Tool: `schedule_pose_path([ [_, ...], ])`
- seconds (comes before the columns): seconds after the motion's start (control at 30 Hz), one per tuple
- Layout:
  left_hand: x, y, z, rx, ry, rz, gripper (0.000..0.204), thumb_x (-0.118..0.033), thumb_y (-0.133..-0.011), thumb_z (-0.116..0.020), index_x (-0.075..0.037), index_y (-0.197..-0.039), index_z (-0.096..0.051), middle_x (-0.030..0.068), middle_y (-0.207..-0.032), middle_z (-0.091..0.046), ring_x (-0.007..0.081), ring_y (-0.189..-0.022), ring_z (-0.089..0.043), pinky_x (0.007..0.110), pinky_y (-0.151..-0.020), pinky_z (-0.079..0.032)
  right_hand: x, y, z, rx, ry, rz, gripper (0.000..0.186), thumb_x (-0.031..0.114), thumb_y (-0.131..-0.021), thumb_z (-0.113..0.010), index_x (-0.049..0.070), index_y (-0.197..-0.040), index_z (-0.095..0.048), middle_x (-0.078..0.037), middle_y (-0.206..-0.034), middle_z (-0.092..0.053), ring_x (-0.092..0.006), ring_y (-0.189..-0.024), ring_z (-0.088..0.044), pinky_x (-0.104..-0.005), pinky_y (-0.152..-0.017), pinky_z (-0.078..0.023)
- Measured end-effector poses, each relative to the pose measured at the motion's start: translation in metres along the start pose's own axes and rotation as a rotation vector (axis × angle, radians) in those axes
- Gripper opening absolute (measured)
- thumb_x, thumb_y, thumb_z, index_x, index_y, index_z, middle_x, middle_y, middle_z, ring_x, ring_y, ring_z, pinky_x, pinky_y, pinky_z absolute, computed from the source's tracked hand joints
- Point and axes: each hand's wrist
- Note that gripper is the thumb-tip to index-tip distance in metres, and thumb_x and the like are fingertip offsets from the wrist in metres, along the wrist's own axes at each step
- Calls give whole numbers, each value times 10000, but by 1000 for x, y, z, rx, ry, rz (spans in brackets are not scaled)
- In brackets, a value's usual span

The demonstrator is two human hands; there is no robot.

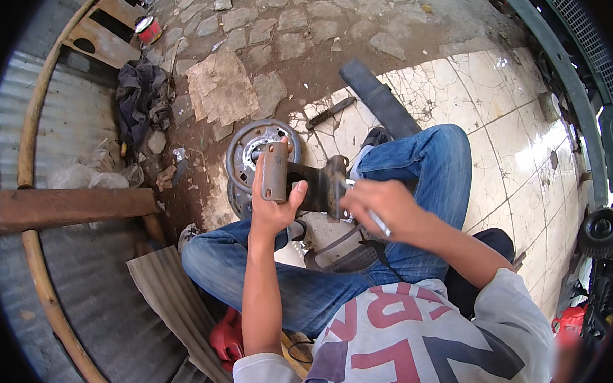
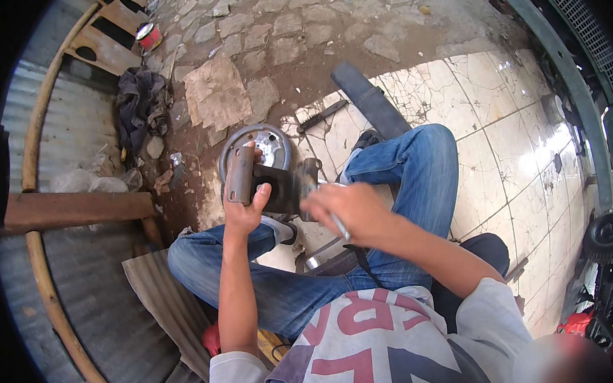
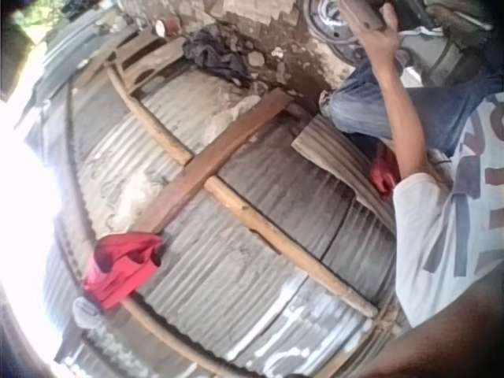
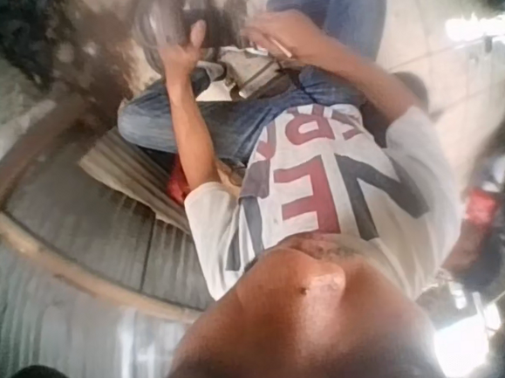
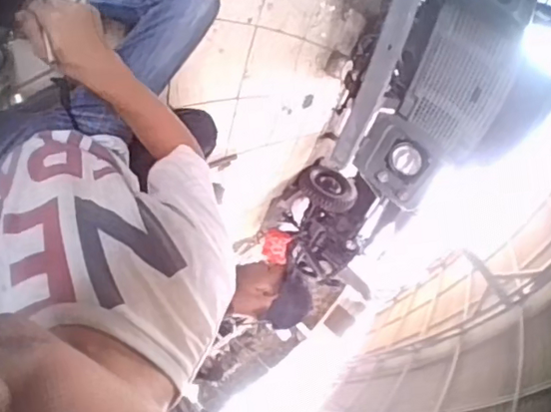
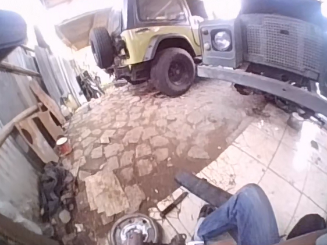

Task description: The person sits on the floor and uses a metal file to smooth the surface of a cylindrical metal component. They repeatedly rotate the part and file different sections while holding it with their left hand.

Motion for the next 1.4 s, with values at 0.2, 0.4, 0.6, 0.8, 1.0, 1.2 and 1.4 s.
schedule_pose_path([
  [0.2,2,-1,-3,-9,-4,0,704,-292,-835,-744,43,-1405,-501,174,-1250,-573,269,-1114,-586,367,-963,-462,-18,-9,4,-10,11,8,164,164,-946,-567,65,-986,-692,-117,-839,-664,-312,-731,-674,-424,-651,-552],
  [0.4,0,-6,-3,1,11,0,689,-291,-838,-741,45,-1393,-508,175,-1261,-576,286,-1128,-588,372,-977,-460,-22,0,-7,119,24,163,139,165,-950,-578,68,-947,-677,-110,-815,-653,-321,-705,-659,-402,-608,-535],
  [0.6,3,0,-1,36,10,-2,704,-310,-841,-741,35,-1408,-507,168,-1264,-585,277,-1135,-589,366,-979,-461,-16,7,-6,305,86,214,238,263,-1004,-532,88,-996,-693,-102,-814,-668,-300,-724,-679,-402,-634,-555],
  [0.8,0,0,-3,42,50,18,733,-344,-828,-746,40,-1404,-507,180,-1272,-583,275,-1141,-588,365,-985,-459,-47,1,-3,138,104,214,156,233,-965,-573,117,-952,-675,-82,-770,-582,-281,-664,-641,-401,-582,-532],
  [1.0,0,-2,-2,48,17,32,727,-353,-823,-751,45,-1385,-518,188,-1274,-585,287,-1168,-591,376,-992,-460,-42,-4,12,165,230,290,238,315,-986,-571,108,-878,-617,-76,-772,-600,-273,-653,-659,-402,-540,-533],
  [1.2,1,1,0,75,-19,-45,723,-368,-825,-749,44,-1376,-529,189,-1258,-590,289,-1142,-600,376,-974,-473,-37,1,12,213,335,316,258,349,-976,-580,105,-898,-608,-73,-763,-605,-260,-649,-666,-390,-520,-530],
  [1.4,2,-1,-3,71,-23,-69,721,-362,-813,-754,23,-1382,-535,173,-1261,-587,285,-1128,-600,378,-966,-474,-25,13,12,216,302,315,299,354,-945,-631,93,-810,-572,-79,-721,-539,-261,-631,-624,-380,-522,-500],
])
Point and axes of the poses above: each hand's wrist, its own y-axis away from the middle knuckle, its own z-axis out of the back of the hand, x = y × z
